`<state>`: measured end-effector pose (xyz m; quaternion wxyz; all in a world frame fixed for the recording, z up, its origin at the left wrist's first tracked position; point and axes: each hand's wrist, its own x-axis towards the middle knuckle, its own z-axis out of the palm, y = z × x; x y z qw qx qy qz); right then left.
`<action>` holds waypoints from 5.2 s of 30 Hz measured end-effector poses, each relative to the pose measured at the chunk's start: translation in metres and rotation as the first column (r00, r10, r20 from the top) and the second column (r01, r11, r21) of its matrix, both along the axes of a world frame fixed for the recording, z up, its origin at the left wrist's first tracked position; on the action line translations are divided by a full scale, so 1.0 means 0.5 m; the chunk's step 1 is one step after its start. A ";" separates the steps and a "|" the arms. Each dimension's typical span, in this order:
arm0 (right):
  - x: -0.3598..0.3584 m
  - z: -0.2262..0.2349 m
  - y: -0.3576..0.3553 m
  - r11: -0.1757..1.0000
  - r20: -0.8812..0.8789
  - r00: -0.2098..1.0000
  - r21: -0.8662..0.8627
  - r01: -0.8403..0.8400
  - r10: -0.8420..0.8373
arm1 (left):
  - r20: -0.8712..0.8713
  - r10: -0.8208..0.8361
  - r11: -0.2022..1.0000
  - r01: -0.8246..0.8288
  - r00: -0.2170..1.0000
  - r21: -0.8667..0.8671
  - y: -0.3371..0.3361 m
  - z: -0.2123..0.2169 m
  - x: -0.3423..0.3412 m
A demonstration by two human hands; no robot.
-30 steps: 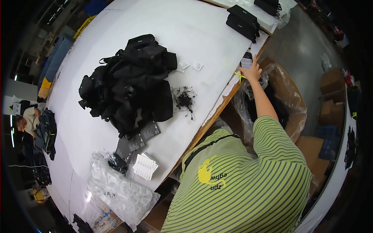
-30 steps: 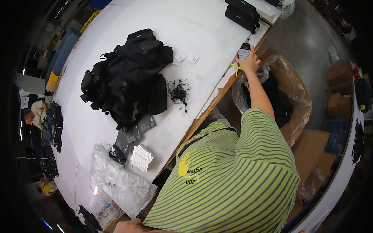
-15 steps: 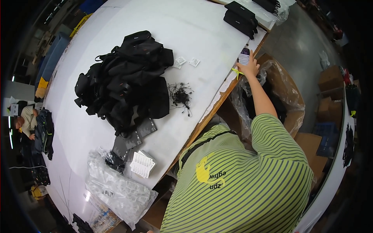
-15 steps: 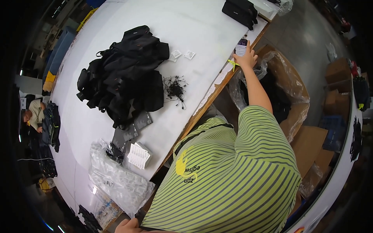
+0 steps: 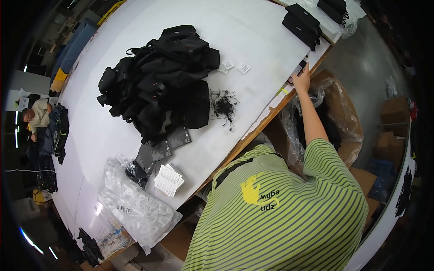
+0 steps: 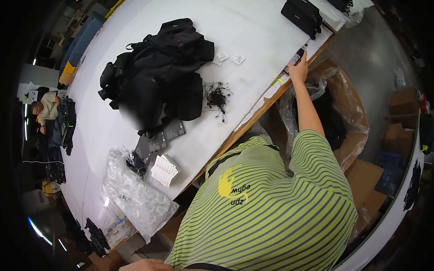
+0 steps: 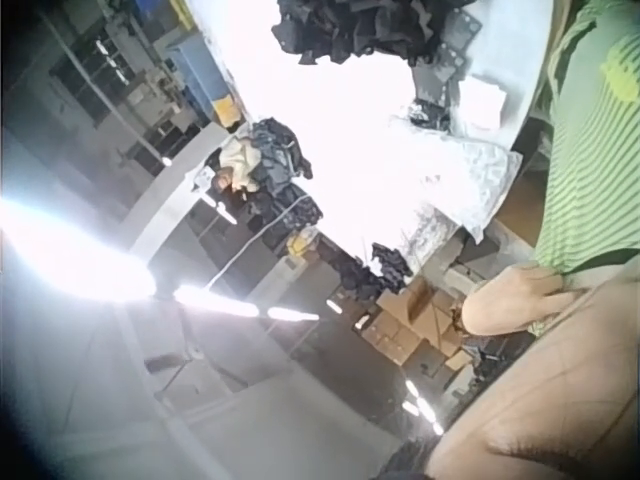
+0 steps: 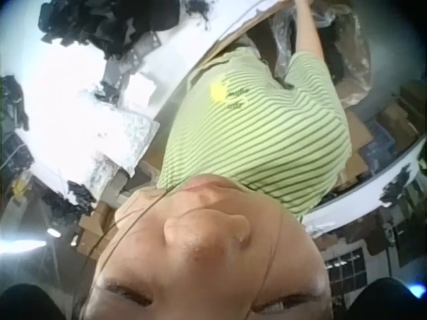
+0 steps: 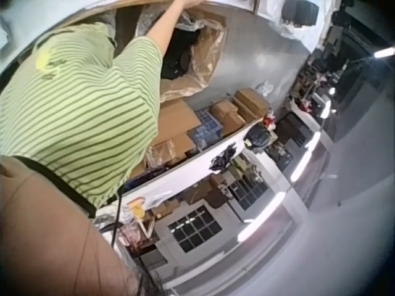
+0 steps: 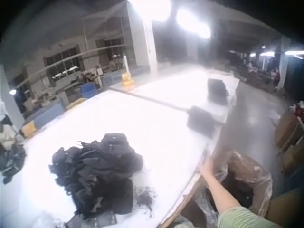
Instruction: Attaching labels and tags to small black pouches in a production environment.
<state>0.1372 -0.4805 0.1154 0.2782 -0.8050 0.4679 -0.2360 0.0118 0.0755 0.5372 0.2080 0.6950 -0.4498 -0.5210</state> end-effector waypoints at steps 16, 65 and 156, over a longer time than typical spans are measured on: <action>0.017 -0.106 -0.094 0.930 0.514 0.855 0.277 -0.240 0.068 | 0.239 -0.024 0.969 -0.037 0.971 0.246 -0.021 0.082 -0.088; 0.087 0.044 0.329 0.521 0.034 0.523 0.058 -0.852 0.852 | 0.111 0.876 0.482 -0.861 0.469 -0.161 0.000 -0.265 -0.191; -0.082 0.332 0.692 -0.056 0.676 -0.121 -0.118 -0.991 0.727 | -0.635 0.749 -0.575 -0.663 -0.191 -0.479 -0.168 -0.524 0.068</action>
